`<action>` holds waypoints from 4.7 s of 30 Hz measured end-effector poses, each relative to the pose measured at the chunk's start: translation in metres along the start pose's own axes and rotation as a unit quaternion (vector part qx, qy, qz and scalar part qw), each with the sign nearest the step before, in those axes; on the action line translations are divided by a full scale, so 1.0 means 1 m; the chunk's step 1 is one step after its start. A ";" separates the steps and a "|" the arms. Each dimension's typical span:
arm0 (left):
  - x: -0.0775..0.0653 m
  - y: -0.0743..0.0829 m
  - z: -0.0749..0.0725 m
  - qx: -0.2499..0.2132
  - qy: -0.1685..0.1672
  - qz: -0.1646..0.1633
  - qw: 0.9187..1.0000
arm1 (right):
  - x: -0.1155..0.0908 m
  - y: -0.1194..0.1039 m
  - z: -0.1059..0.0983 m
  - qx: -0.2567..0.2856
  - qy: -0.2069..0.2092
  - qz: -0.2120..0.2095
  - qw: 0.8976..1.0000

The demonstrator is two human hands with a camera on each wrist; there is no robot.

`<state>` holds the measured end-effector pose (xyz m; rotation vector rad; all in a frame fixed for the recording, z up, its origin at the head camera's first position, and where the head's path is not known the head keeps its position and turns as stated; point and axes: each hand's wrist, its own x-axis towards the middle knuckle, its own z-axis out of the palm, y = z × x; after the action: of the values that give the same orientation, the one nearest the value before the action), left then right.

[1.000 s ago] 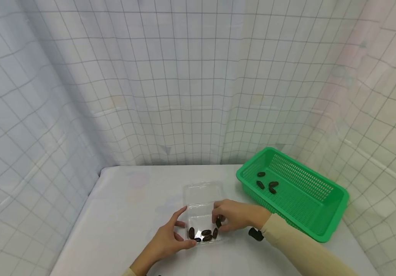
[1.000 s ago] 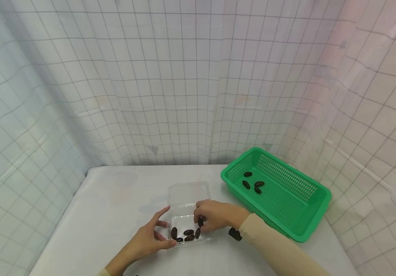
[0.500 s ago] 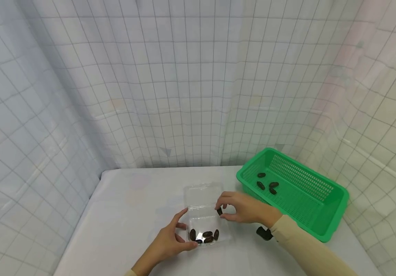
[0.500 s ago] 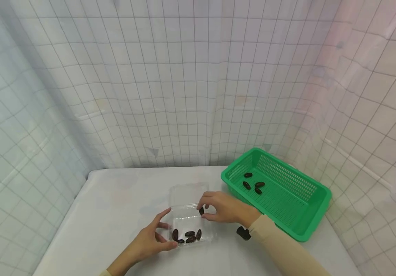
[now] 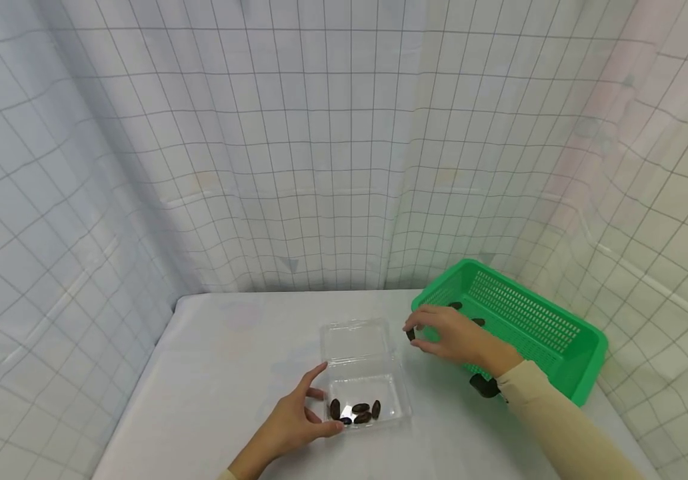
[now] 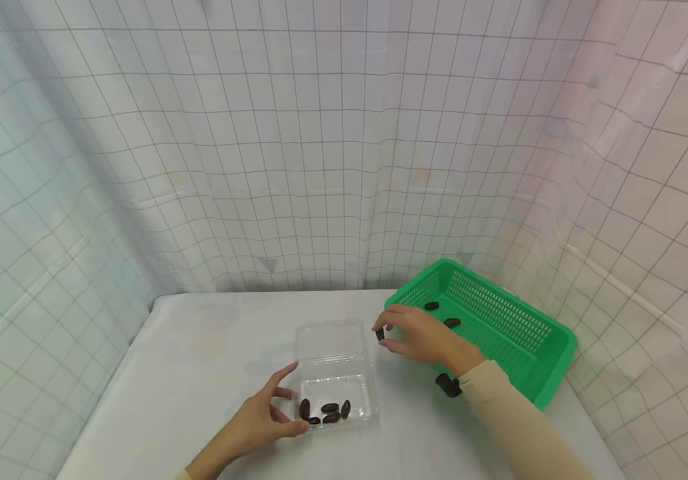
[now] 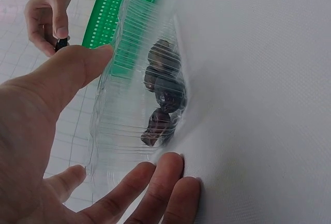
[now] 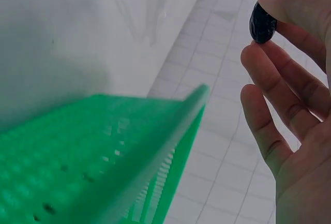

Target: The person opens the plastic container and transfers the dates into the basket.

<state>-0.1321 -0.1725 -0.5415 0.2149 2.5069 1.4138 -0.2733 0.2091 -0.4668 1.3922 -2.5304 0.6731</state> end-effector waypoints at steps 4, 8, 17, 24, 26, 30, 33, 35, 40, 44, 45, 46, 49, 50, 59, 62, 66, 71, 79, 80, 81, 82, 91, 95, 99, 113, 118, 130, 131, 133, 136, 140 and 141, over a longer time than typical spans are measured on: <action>0.000 0.000 -0.001 -0.001 0.004 0.001 1.000 | -0.004 0.012 -0.013 0.004 0.024 0.010 1.000; 0.000 -0.001 -0.001 0.001 0.005 -0.001 1.000 | -0.008 0.025 -0.023 0.001 0.038 0.026 0.999; 0.002 -0.003 -0.002 0.009 0.006 -0.003 1.000 | -0.019 0.054 -0.036 -0.016 0.036 0.077 0.996; 0.001 -0.004 -0.001 -0.003 0.000 0.000 1.000 | -0.029 0.074 -0.042 -0.006 0.017 0.129 0.991; 0.001 -0.004 0.000 -0.004 0.000 0.000 1.000 | -0.031 0.080 -0.042 0.000 0.009 0.140 0.990; 0.000 -0.003 -0.001 -0.004 -0.002 0.000 1.000 | -0.034 0.091 -0.043 0.012 -0.006 0.154 0.988; 0.001 -0.003 -0.001 -0.003 -0.003 0.003 1.000 | -0.036 0.097 -0.045 0.018 -0.013 0.163 0.986; 0.001 -0.003 -0.001 -0.002 -0.003 0.005 1.000 | -0.038 0.101 -0.045 0.020 -0.016 0.169 0.985; 0.001 -0.003 0.000 -0.001 -0.002 0.005 1.000 | -0.042 0.109 -0.044 0.032 -0.027 0.194 0.980; 0.001 -0.003 0.001 -0.003 -0.002 0.002 1.000 | -0.044 0.113 -0.043 0.029 -0.037 0.214 0.976; 0.001 -0.003 0.001 -0.004 -0.002 0.002 1.000 | -0.044 0.113 -0.042 0.028 -0.040 0.215 0.975; 0.001 -0.003 0.001 -0.005 -0.002 0.001 1.000 | -0.044 0.114 -0.042 0.027 -0.042 0.216 0.975; -0.001 -0.001 0.001 -0.006 -0.001 0.001 1.000 | -0.045 0.113 -0.042 0.024 -0.047 0.217 0.975; -0.001 -0.001 0.001 -0.006 -0.001 0.002 1.000 | -0.045 0.113 -0.042 0.025 -0.048 0.220 0.974; -0.002 0.000 0.001 -0.006 0.000 0.004 1.000 | -0.047 0.116 -0.038 0.031 -0.056 0.232 0.971; -0.002 0.000 0.001 -0.003 0.001 0.003 1.000 | -0.047 0.114 -0.037 0.030 -0.055 0.232 0.971; -0.002 0.001 0.000 -0.003 0.003 0.004 1.000 | -0.043 0.109 -0.037 0.022 -0.052 0.225 0.973; -0.002 0.001 0.000 -0.003 0.005 0.005 1.000 | -0.036 0.098 -0.039 0.017 -0.045 0.213 0.976; -0.002 -0.001 0.001 -0.005 0.002 0.001 1.000 | -0.029 0.085 -0.040 0.002 -0.020 0.183 0.983; -0.002 -0.001 0.001 -0.005 0.002 0.001 1.000 | -0.028 0.084 -0.039 -0.001 -0.019 0.180 0.983; -0.002 -0.001 0.001 -0.005 0.002 0.000 1.000 | -0.027 0.082 -0.039 -0.002 -0.017 0.176 0.984; -0.002 -0.001 0.001 -0.004 0.002 -0.001 1.000 | -0.027 0.081 -0.039 -0.005 -0.016 0.173 0.985; -0.001 -0.001 0.001 -0.001 0.005 -0.002 1.000 | -0.018 0.061 -0.037 -0.015 -0.001 0.141 0.990; -0.002 -0.001 0.000 -0.004 0.003 -0.003 1.000 | -0.015 0.051 -0.035 -0.012 -0.004 0.136 0.991; -0.001 0.000 0.000 -0.006 0.000 0.000 1.000 | -0.013 0.042 -0.032 -0.011 -0.004 0.125 0.992; -0.001 -0.001 0.002 -0.007 0.000 0.005 1.000 | -0.006 0.008 -0.008 -0.017 -0.027 0.085 0.996; 0.000 -0.002 0.003 -0.003 0.004 0.007 1.000 | -0.002 -0.002 0.001 0.004 -0.039 0.066 0.997; -0.002 0.000 0.002 0.001 0.004 0.005 1.000 | 0.009 -0.025 0.023 -0.002 -0.085 0.024 0.996; -0.002 0.000 0.002 0.002 0.005 0.005 1.000 | 0.010 -0.026 0.025 -0.004 -0.089 0.021 0.996; -0.002 0.001 0.002 0.003 0.005 0.003 1.000 | 0.011 -0.029 0.028 -0.008 -0.098 0.020 0.995; -0.001 0.001 0.002 0.006 0.006 0.002 1.000 | 0.012 -0.032 0.032 -0.006 -0.111 0.019 0.994; -0.001 0.001 0.002 0.007 0.008 0.000 1.000 | 0.015 -0.036 0.038 -0.003 -0.128 0.014 0.992; -0.001 0.001 0.002 0.007 0.007 0.000 1.000 | 0.016 -0.036 0.040 -0.003 -0.131 0.012 0.991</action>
<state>-0.1306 -0.1706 -0.5418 0.2084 2.5296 1.4035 -0.2490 0.1621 -0.4851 1.5423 -2.7481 0.5155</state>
